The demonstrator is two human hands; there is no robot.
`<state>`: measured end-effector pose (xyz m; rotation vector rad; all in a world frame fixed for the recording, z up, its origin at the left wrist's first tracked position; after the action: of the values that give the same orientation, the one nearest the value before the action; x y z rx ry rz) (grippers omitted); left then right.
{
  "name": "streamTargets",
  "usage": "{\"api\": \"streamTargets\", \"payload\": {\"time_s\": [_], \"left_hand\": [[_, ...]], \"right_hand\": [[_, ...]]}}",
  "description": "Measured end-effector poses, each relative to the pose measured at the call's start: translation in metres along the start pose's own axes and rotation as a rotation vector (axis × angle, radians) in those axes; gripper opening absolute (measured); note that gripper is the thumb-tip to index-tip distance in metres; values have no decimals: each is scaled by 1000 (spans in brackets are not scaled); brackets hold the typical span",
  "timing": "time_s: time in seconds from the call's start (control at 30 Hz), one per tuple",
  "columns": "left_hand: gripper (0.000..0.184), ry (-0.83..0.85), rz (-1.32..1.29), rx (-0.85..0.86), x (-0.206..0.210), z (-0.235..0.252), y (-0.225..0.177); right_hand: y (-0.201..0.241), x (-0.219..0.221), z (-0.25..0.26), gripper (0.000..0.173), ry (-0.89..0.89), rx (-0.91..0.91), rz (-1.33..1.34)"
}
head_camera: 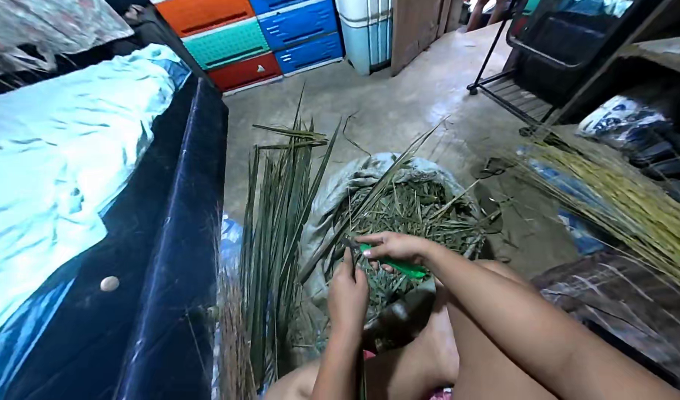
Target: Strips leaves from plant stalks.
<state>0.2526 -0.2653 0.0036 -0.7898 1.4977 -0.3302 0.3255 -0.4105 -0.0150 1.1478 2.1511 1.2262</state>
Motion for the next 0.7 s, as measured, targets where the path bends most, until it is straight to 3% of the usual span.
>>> {"api": "streamTargets", "payload": {"time_s": [0.33, 0.7], "left_hand": [[43, 32, -95, 12, 0, -1, -2], [42, 165, -209, 23, -1, -3, 0]], "right_hand": [[9, -24, 3, 56, -101, 18, 53], [14, -51, 13, 54, -395, -65, 223]]}}
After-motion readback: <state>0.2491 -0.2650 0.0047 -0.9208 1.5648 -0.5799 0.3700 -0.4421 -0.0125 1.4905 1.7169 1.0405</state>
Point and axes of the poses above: each hand's wrist, its own z-axis towards the middle knuckle, its own x-axis out of the palm, y = z × x, the point moved 3 cm from there along z, towards the middle knuckle, and after that the axes turned 10 degrees about -y, right-handed, at the moved point
